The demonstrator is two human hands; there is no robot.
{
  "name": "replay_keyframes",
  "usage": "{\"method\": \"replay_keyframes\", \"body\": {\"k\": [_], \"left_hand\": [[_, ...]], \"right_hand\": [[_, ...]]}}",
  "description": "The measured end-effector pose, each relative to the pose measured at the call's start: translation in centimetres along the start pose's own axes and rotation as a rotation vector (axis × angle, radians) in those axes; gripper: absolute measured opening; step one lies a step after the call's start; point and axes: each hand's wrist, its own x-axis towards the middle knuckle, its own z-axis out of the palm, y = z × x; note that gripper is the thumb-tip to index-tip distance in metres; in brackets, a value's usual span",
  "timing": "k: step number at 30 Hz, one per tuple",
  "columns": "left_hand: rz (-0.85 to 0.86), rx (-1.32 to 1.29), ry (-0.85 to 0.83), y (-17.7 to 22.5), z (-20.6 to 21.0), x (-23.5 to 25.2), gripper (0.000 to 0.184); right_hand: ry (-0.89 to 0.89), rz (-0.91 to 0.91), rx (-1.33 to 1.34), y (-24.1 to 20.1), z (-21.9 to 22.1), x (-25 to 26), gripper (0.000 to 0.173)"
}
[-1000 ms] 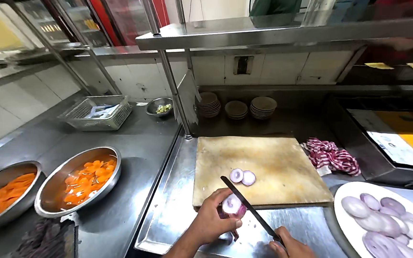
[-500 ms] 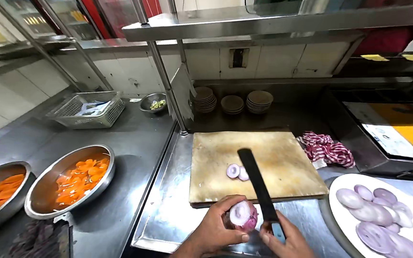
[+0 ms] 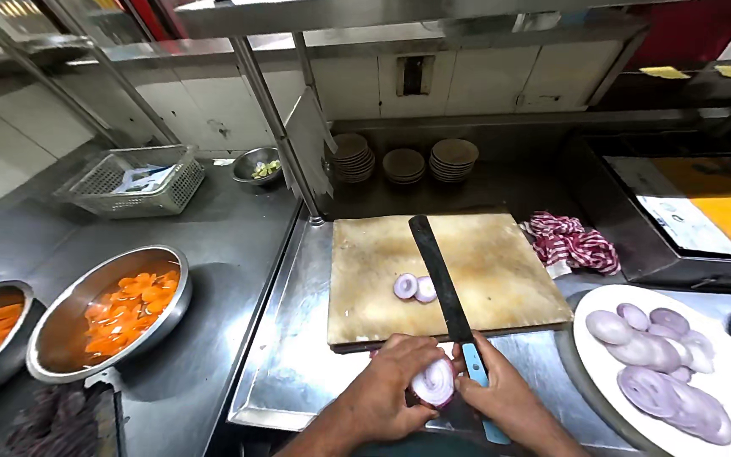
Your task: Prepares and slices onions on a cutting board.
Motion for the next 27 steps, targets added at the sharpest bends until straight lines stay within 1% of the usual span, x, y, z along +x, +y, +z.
{"method": "replay_keyframes", "body": {"k": [6,10,14,16,18,21,23,25,26,27], "left_hand": [[0.020,0.054,-0.024,-0.2,0.5,0.2,0.060],[0.031,-0.004,-0.058,-0.4,0.4,0.3,0.059],[0.034,-0.088,-0.111,-1.2,0.3,0.4,0.062],[-0.002,-0.199,-0.159,-1.6,0.0,0.4,0.063],[-0.041,-0.381,-0.215,-2.4,-0.2,0.3,0.065],[-0.138,-0.796,-0.265,-3.9,0.1,-0.1,0.066],[-0.149,-0.995,-0.279,-4.6,0.3,-0.2,0.065],[-0.141,-1.062,-0.266,-4.9,0.7,-0.1,0.063],[-0.139,-1.013,-0.246,-4.7,0.9,-0.1,0.064],[-0.126,-0.899,-0.225,-4.3,1.0,0.1,0.064]], "right_hand": [[0.007,0.022,-0.035,0.6,0.0,0.3,0.051],[0.010,0.037,-0.041,0.7,0.1,0.4,0.056],[-0.004,0.072,-0.135,0.7,0.1,0.6,0.061],[-0.032,0.082,-0.144,0.9,-0.1,0.6,0.062],[-0.080,0.086,-0.102,1.1,-0.4,0.6,0.060],[-0.133,0.113,-0.020,1.0,-0.9,0.6,0.048],[-0.143,0.162,0.037,0.8,-1.1,0.5,0.042],[-0.124,0.217,0.141,0.5,-1.1,0.3,0.038],[-0.100,0.240,0.210,0.4,-1.1,0.3,0.036],[-0.077,0.258,0.278,0.3,-1.0,0.3,0.034]]}}
